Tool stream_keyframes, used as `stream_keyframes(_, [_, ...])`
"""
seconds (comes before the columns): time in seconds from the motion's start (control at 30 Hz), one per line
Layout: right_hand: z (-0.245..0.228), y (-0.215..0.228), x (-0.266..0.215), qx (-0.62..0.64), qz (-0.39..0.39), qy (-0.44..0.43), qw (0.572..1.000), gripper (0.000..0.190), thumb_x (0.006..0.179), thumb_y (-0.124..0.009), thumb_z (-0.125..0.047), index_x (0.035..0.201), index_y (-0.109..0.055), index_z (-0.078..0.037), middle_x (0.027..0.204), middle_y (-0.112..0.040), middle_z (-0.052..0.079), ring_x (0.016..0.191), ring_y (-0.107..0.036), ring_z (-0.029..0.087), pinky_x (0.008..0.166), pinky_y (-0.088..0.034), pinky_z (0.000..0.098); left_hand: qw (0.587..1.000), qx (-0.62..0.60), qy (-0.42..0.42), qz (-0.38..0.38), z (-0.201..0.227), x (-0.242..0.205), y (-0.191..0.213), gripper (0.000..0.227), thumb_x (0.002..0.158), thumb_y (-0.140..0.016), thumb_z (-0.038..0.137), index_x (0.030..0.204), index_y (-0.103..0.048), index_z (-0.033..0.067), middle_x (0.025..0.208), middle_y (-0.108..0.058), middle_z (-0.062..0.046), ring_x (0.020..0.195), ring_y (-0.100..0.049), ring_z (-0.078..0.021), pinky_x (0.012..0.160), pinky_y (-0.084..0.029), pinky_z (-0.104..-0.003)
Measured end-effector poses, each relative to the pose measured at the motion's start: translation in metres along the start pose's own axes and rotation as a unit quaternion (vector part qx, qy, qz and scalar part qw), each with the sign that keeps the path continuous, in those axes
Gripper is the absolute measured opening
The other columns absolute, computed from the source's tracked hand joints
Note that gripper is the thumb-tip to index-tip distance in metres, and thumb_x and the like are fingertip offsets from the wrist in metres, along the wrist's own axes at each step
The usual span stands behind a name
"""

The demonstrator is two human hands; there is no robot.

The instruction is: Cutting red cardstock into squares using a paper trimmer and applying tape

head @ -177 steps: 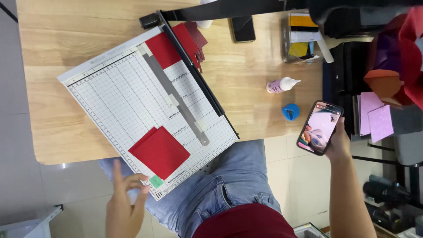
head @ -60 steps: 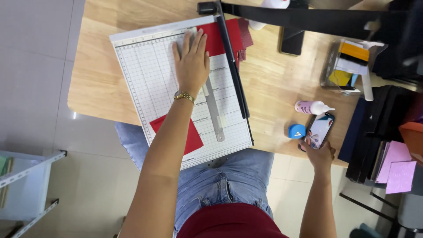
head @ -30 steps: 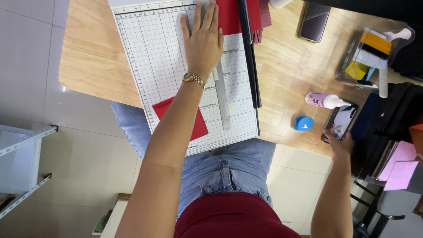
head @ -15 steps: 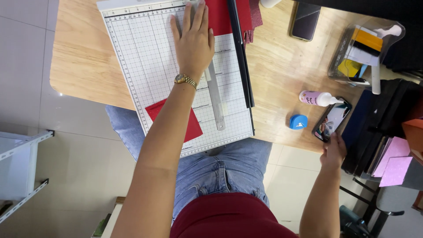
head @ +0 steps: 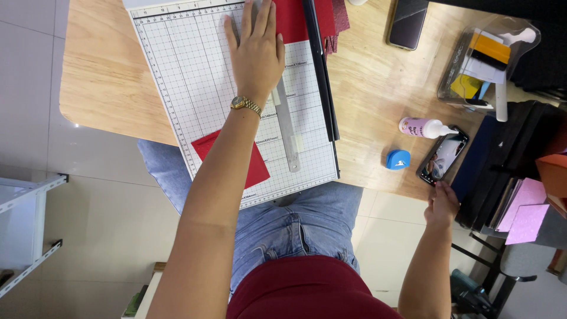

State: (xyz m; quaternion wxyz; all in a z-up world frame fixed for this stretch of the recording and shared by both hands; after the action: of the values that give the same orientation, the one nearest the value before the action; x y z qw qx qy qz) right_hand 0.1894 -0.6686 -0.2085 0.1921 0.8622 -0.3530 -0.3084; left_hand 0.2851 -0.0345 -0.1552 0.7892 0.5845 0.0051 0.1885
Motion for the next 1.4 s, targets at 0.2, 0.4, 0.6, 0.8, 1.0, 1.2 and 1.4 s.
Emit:
stream_keyframes(0.2, [-0.006, 0.000, -0.009, -0.045, 0.016, -0.017, 0.999, 0.023, 0.094, -0.075, -0.020, 0.115, -0.074, -0.029, 0.103, -0.074, -0.015, 0.084, -0.059, -0.003, 0.067, -0.042, 0.0176, 1.000, -0.006, 0.002, -0.006, 0.000, 0.000, -0.001, 0.049, 0.108, -0.051, 0.028, 0.152, -0.050, 0.0064, 0.157, -0.046, 0.000, 0.146, -0.031, -0.0269, 0.118, -0.014, -0.062])
stream_keyframes(0.4, [-0.002, -0.001, -0.003, 0.038, 0.013, -0.010, 0.999, 0.014, 0.098, -0.072, -0.016, 0.111, -0.074, -0.020, 0.075, -0.064, -0.011, 0.059, -0.051, -0.001, 0.052, -0.034, 0.0188, 1.000, 0.003, -0.002, 0.004, 0.000, 0.000, 0.000, 0.048, 0.108, -0.053, 0.027, 0.151, -0.053, 0.0067, 0.157, -0.046, 0.001, 0.146, -0.030, -0.0262, 0.118, -0.015, -0.061])
stream_keyframes(0.6, [-0.014, -0.004, -0.015, -0.015, 0.015, -0.028, 0.999, 0.013, 0.100, -0.070, -0.031, 0.111, -0.073, -0.025, 0.075, -0.061, -0.013, 0.065, -0.049, 0.000, 0.064, -0.036, 0.0221, 1.000, -0.004, -0.001, 0.002, -0.001, 0.000, -0.001, 0.048, 0.108, -0.053, 0.028, 0.151, -0.052, 0.0064, 0.158, -0.044, 0.001, 0.146, -0.030, -0.0264, 0.118, -0.016, -0.062])
stream_keyframes(0.8, [-0.047, -0.036, -0.034, -0.222, 0.020, 0.145, 0.964, 0.062, 0.087, -0.082, -0.050, 0.134, -0.062, -0.015, 0.126, -0.071, 0.003, 0.115, -0.066, 0.014, 0.094, -0.051, 0.0320, 1.000, -0.004, -0.005, 0.012, -0.001, 0.000, -0.003, 0.048, 0.108, -0.053, 0.028, 0.150, -0.056, 0.0070, 0.158, -0.042, 0.001, 0.147, -0.030, -0.0261, 0.118, -0.015, -0.062])
stream_keyframes(1.0, [-0.078, -0.075, -0.024, -0.361, 0.096, 0.067, 0.925, 0.099, 0.066, -0.089, -0.066, 0.147, -0.050, -0.023, 0.147, -0.039, 0.010, 0.137, -0.033, 0.035, 0.115, -0.033, 0.0417, 1.000, -0.006, -0.007, 0.006, -0.001, 0.001, -0.001, 0.049, 0.106, -0.055, 0.027, 0.150, -0.053, 0.0070, 0.158, -0.044, 0.001, 0.147, -0.030, -0.0266, 0.118, -0.019, -0.063])
stream_keyframes(1.2, [-0.098, -0.076, -0.038, -0.257, 0.058, 0.031, 0.964, 0.090, 0.063, -0.091, -0.052, 0.137, -0.047, -0.026, 0.140, -0.056, -0.004, 0.121, -0.060, 0.015, 0.095, -0.054, 0.0313, 1.000, 0.006, -0.009, 0.025, 0.000, 0.000, 0.002, 0.047, 0.105, -0.058, 0.026, 0.148, -0.055, 0.0083, 0.156, -0.047, 0.002, 0.146, -0.033, -0.0260, 0.116, -0.024, -0.062])
stream_keyframes(1.4, [-0.087, -0.063, -0.054, -0.164, -0.016, 0.012, 0.986, 0.082, 0.074, -0.088, -0.040, 0.141, -0.045, -0.020, 0.128, -0.067, 0.000, 0.114, -0.064, 0.016, 0.089, -0.057, 0.0428, 1.000, 0.002, -0.005, 0.014, 0.000, 0.000, 0.004, 0.048, 0.105, -0.057, 0.026, 0.150, -0.053, 0.0083, 0.157, -0.044, 0.002, 0.147, -0.030, -0.0260, 0.117, -0.022, -0.061])
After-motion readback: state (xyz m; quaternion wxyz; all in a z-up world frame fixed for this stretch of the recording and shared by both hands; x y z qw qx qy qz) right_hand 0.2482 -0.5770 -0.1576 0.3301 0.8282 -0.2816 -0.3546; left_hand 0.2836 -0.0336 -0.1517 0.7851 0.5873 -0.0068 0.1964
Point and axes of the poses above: each hand's wrist, its own x-axis towards the middle knuckle, its own y-axis out of the back of the hand, z = x × y, the point moved 1 cm from there along x, towards the middle knuckle
